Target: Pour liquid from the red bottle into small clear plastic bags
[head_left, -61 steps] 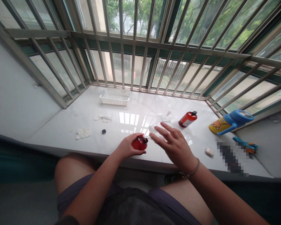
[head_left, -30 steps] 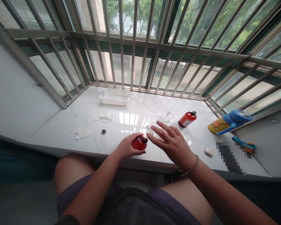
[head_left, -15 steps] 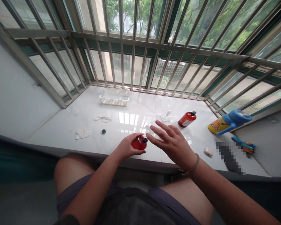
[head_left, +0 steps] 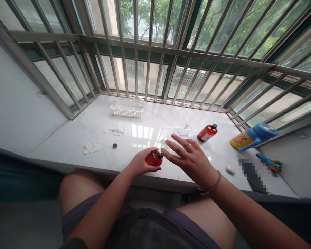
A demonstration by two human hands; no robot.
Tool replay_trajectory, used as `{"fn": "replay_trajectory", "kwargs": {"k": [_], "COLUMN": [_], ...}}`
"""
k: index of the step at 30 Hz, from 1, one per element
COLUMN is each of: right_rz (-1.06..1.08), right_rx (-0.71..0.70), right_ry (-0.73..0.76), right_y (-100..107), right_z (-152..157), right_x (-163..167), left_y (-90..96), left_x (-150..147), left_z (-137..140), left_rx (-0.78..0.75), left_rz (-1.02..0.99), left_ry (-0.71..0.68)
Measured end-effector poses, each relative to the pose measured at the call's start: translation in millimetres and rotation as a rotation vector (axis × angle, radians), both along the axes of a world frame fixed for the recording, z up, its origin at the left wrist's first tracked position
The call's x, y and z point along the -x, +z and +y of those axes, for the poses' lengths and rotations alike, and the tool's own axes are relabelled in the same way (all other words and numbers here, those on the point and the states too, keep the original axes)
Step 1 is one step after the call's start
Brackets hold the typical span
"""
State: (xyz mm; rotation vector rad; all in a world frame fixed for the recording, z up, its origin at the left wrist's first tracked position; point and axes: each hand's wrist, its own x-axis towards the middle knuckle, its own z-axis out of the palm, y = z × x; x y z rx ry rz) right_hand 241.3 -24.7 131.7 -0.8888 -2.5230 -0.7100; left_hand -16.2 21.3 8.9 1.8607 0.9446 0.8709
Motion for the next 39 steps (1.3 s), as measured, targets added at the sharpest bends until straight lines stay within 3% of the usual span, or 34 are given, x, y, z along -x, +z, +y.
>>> {"fn": "replay_trajectory", "kwargs": {"k": [5,9,16,21,24,30,34,39], "right_rz": [-0.015,0.070,0.562,0.920,1.018,0.899,0.813,0.772], "right_rx": [0.001,0.083,0.292,0.406,0.492,0.440,0.395,0.312], "right_ry": [0.002,-0.041,-0.196,-0.433,-0.461,-0.448,-0.444,-0.457], "right_y": [0,-16,-77,-132,-157,-173,-180,-189], "right_z": [0,0,-7,-12,-11,-3,-1,-3], "right_x": [0,0,7,7,1,-9,-13,-17], "left_y": [-0.3,-1.8,-3.2,-13.1,-22.3,-29.8,-28.0,-26.9], "left_x": [0,1,5,6,3,2,31,95], "left_z": [0,0,-4,-3,6,21,19,18], "left_rx": [0.004,0.014,0.051,0.157,0.129,0.061,-0.057,-0.257], "left_rz": [-0.011,-0.015,-0.063,-0.159,-0.211,-0.208,-0.125,0.329], "left_ry": [0.009,0.012,0.066,0.238,0.329,0.321,0.321,0.710]}}
